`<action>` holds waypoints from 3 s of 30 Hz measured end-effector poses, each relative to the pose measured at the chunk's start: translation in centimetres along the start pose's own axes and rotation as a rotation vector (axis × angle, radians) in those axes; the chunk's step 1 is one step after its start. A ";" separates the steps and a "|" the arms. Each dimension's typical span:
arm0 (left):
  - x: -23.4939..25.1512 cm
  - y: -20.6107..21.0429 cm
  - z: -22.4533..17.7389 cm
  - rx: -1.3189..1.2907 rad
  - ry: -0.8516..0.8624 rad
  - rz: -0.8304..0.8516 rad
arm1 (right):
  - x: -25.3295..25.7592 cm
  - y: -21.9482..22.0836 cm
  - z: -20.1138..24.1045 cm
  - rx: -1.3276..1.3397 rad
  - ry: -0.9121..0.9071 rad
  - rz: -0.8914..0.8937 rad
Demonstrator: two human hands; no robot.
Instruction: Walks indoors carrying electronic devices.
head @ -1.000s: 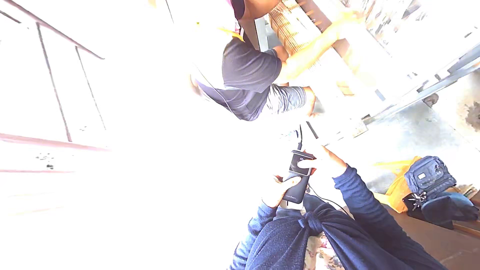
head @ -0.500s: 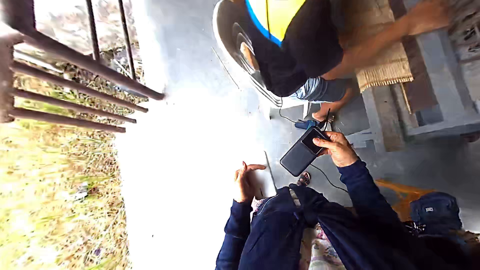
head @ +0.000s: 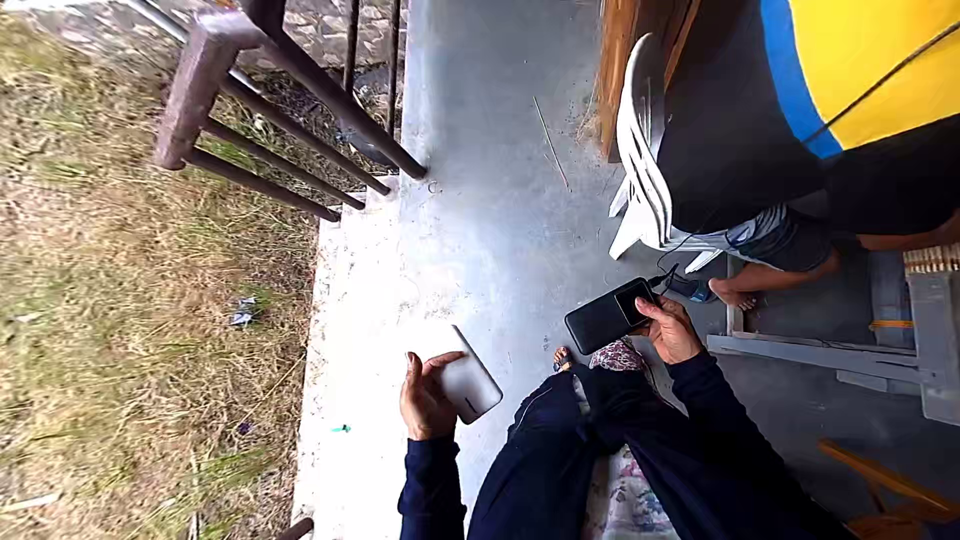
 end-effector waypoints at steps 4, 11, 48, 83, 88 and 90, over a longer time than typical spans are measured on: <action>7.8 1.5 -1.6 -0.058 0.045 0.013 | 4.0 6.1 1.2 0.006 0.019 0.043; 24.1 8.9 -3.6 -0.121 0.072 0.003 | 16.2 14.7 7.4 0.082 -0.037 0.014; 127.6 34.7 -23.9 -0.116 0.082 0.154 | 89.6 62.7 63.4 0.268 -0.381 -0.392; 226.3 68.5 -43.4 -0.401 0.209 0.054 | 163.5 107.0 127.6 0.237 -0.374 -0.267; 239.2 74.2 -42.8 -0.494 0.175 0.002 | 176.0 112.7 135.7 0.165 -0.331 -0.227; 244.3 75.7 -43.1 -0.503 0.175 -0.072 | 181.6 116.2 139.7 0.104 -0.306 -0.180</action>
Point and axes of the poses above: each hand's wrist, its own x-axis towards the middle knuckle, its own y-axis out of the palm, z = x × y, the point moved 4 cm from there along x, towards the middle knuckle, and after that the axes turned 9 degrees about y, right-handed, at the moved point
